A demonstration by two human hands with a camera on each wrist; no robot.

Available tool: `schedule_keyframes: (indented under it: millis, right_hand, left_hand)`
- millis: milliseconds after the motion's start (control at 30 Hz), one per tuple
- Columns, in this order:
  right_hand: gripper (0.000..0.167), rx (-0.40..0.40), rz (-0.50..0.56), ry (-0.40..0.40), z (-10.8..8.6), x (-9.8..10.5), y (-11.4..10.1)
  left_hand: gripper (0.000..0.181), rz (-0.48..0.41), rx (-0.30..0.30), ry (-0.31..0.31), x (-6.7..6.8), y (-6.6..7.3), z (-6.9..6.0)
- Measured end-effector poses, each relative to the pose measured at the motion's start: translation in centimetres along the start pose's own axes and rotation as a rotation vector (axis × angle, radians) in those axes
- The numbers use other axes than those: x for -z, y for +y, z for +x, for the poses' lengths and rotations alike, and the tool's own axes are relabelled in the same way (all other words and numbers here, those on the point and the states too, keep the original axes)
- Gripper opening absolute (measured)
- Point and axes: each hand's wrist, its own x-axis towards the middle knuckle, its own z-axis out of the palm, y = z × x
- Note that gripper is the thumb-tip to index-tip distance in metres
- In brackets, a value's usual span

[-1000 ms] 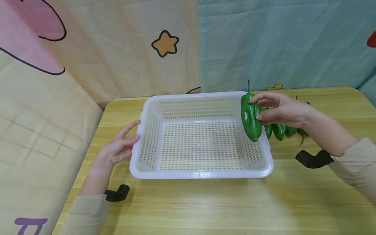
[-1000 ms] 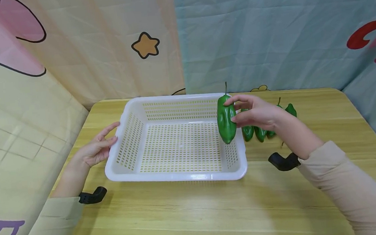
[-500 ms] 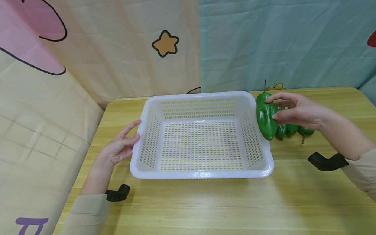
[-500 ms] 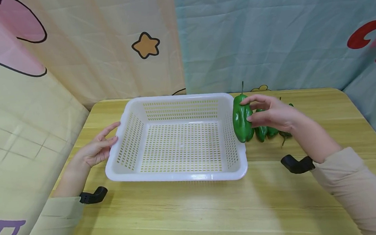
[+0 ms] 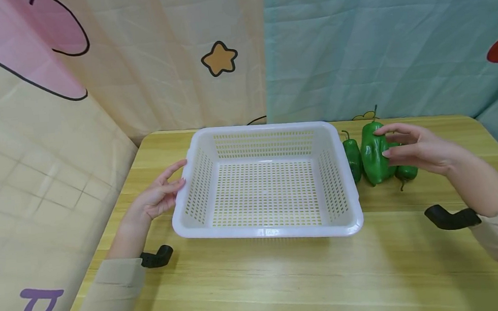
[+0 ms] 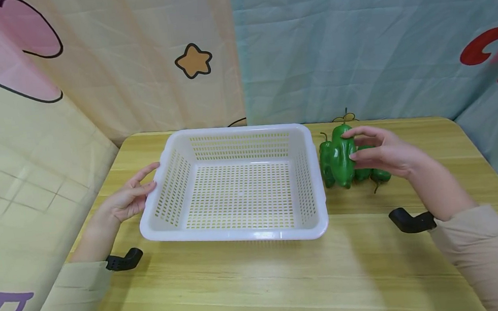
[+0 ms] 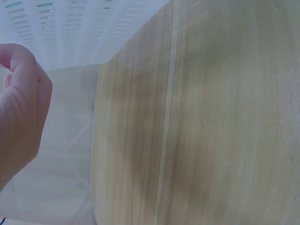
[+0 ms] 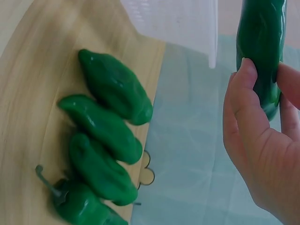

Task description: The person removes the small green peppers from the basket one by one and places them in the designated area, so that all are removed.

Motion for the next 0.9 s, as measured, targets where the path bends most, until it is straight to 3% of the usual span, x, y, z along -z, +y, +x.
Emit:
schedule_keyframes:
  millis: [433, 733, 900]
  right_hand:
    - [0.048, -0.027, -0.055, 0.128, -1.9, 3.6, 1.5]
    - [0.049, 0.037, 0.054, 0.052, -3.3, 6.4, 3.0]
    - [0.050, 0.001, 0.058, 0.110, -4.1, 7.7, 3.8]
  left_hand:
    - [0.052, 0.012, 0.007, 0.020, -0.1, -0.1, 0.0]
    - [0.051, -0.006, -0.002, 0.005, 0.0, -0.1, -0.1]
    - [0.051, -0.004, -0.003, -0.001, 0.1, -0.1, 0.0]
